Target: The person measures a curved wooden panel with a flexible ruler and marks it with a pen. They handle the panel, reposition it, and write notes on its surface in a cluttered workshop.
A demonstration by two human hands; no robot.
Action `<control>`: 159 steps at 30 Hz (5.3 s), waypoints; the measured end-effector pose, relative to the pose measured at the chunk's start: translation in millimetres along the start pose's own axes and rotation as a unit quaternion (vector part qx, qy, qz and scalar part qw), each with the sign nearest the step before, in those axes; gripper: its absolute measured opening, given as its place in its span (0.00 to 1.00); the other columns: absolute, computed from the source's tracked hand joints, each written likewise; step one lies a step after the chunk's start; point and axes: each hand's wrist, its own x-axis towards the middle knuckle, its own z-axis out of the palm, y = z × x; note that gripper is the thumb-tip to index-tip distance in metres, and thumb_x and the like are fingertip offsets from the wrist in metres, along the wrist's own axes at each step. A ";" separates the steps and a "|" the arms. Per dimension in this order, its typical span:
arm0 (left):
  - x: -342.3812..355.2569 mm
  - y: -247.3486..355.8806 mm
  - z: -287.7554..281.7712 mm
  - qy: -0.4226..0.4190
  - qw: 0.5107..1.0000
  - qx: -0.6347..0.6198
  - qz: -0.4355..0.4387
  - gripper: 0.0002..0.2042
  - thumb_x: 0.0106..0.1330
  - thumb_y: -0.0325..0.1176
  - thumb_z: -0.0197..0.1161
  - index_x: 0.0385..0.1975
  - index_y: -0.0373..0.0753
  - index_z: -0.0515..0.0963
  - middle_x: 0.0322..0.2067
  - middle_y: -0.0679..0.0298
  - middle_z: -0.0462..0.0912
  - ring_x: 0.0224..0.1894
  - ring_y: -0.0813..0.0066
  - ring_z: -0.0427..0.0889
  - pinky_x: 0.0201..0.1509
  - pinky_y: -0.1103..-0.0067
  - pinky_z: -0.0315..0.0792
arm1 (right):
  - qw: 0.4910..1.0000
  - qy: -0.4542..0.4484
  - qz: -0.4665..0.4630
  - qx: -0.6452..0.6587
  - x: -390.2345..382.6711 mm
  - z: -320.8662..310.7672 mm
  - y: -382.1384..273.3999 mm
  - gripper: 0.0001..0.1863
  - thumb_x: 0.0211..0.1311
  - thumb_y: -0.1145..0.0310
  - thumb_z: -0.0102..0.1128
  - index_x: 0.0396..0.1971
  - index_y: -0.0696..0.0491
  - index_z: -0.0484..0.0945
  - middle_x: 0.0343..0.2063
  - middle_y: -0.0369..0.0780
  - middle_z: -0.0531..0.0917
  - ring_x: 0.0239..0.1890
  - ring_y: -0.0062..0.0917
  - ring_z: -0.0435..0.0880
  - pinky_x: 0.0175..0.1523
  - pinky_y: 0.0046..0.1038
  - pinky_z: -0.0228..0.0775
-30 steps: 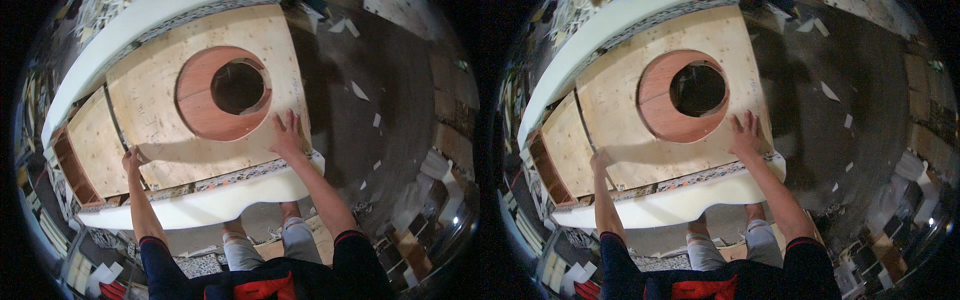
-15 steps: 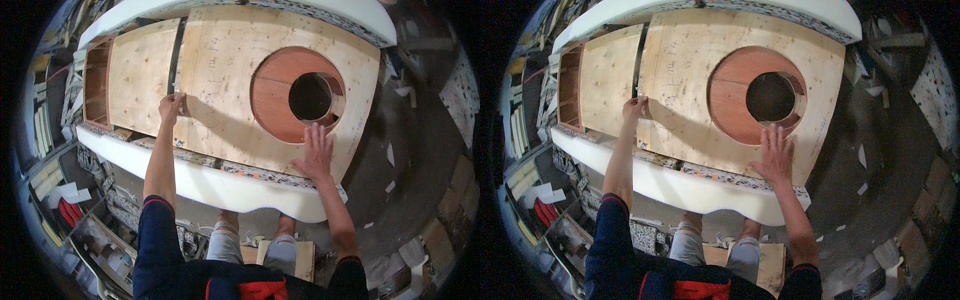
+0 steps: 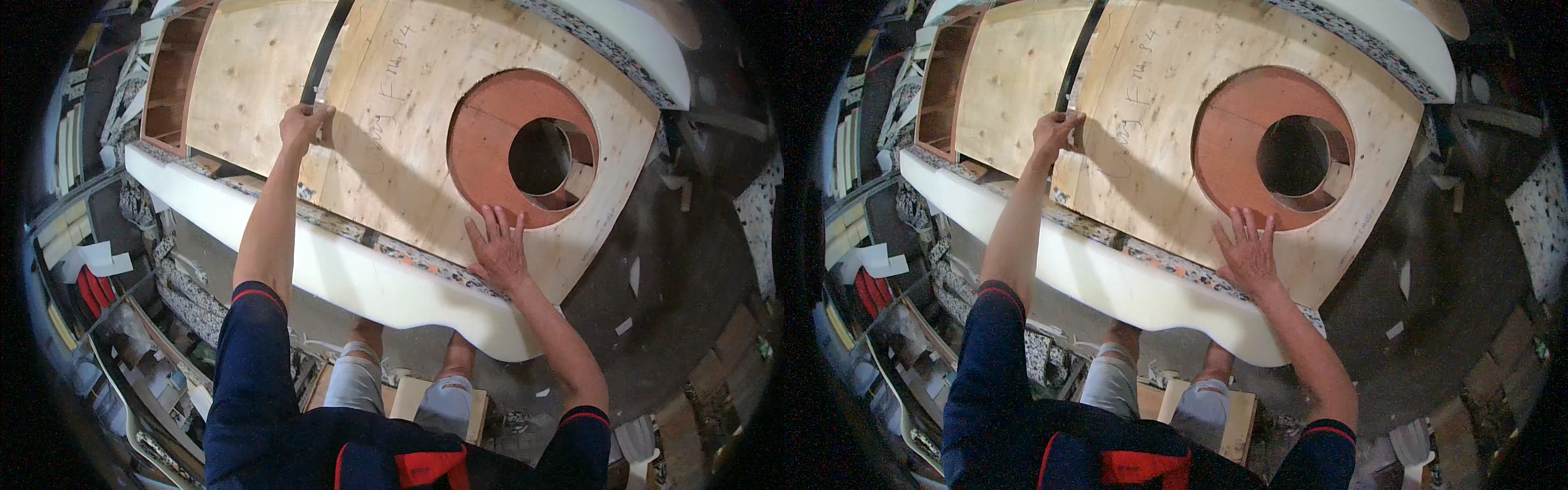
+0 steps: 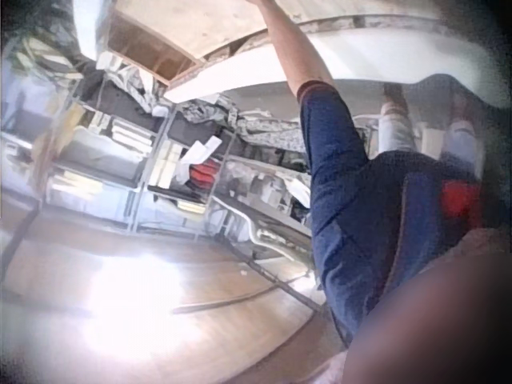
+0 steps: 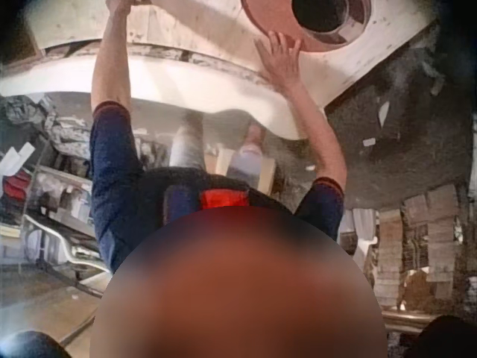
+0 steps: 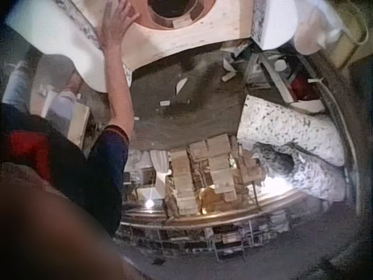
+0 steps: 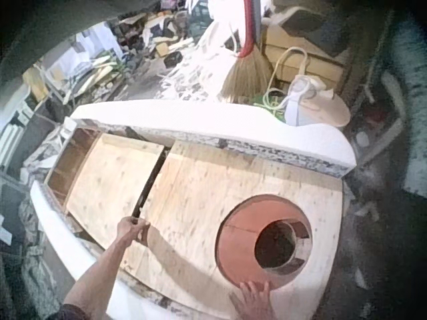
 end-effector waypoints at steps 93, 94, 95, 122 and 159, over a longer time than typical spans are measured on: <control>3.4 -6.2 -5.1 0.048 0.998 0.043 0.011 0.23 0.47 0.53 0.76 0.28 0.35 0.86 0.24 0.56 0.85 0.27 0.66 0.84 0.35 0.72 0.77 | 0.997 0.059 0.057 -0.016 2.7 15.7 -27.4 0.50 0.39 0.62 0.76 0.66 0.52 0.60 0.65 0.56 0.56 0.68 0.50 0.56 0.68 0.65 0.43; 3.9 -7.3 -6.4 0.026 0.998 0.055 -0.006 0.25 0.49 0.53 0.75 0.34 0.34 0.85 0.30 0.53 0.85 0.33 0.64 0.85 0.40 0.71 0.77 | 0.997 0.059 0.057 -0.015 2.3 16.2 -27.2 0.50 0.39 0.62 0.76 0.66 0.52 0.60 0.65 0.57 0.57 0.68 0.50 0.55 0.68 0.64 0.43; 5.9 -9.1 -8.0 0.003 0.997 0.068 -0.023 0.26 0.51 0.52 0.74 0.39 0.33 0.84 0.35 0.50 0.86 0.39 0.61 0.85 0.45 0.69 0.77 | 0.997 0.058 0.053 -0.018 1.9 16.8 -26.7 0.50 0.38 0.62 0.76 0.65 0.53 0.60 0.65 0.57 0.57 0.68 0.51 0.56 0.68 0.65 0.42; 21.2 -21.6 -3.8 0.037 0.998 0.057 0.006 0.25 0.44 0.53 0.79 0.30 0.35 0.87 0.19 0.63 0.82 0.19 0.77 0.79 0.24 0.77 0.76 | 0.995 0.099 0.021 0.018 -0.9 16.2 -19.0 0.50 0.34 0.62 0.75 0.63 0.56 0.61 0.61 0.62 0.59 0.64 0.55 0.59 0.65 0.69 0.42; -30.5 -21.6 42.4 0.254 0.962 -0.094 0.044 0.26 0.46 0.51 0.75 0.41 0.40 0.80 0.39 0.62 0.74 0.43 0.61 0.71 0.47 0.66 0.65 | 0.995 -0.022 0.061 -0.079 19.7 11.8 -43.0 0.54 0.34 0.56 0.79 0.63 0.55 0.56 0.65 0.61 0.53 0.68 0.58 0.52 0.70 0.63 0.38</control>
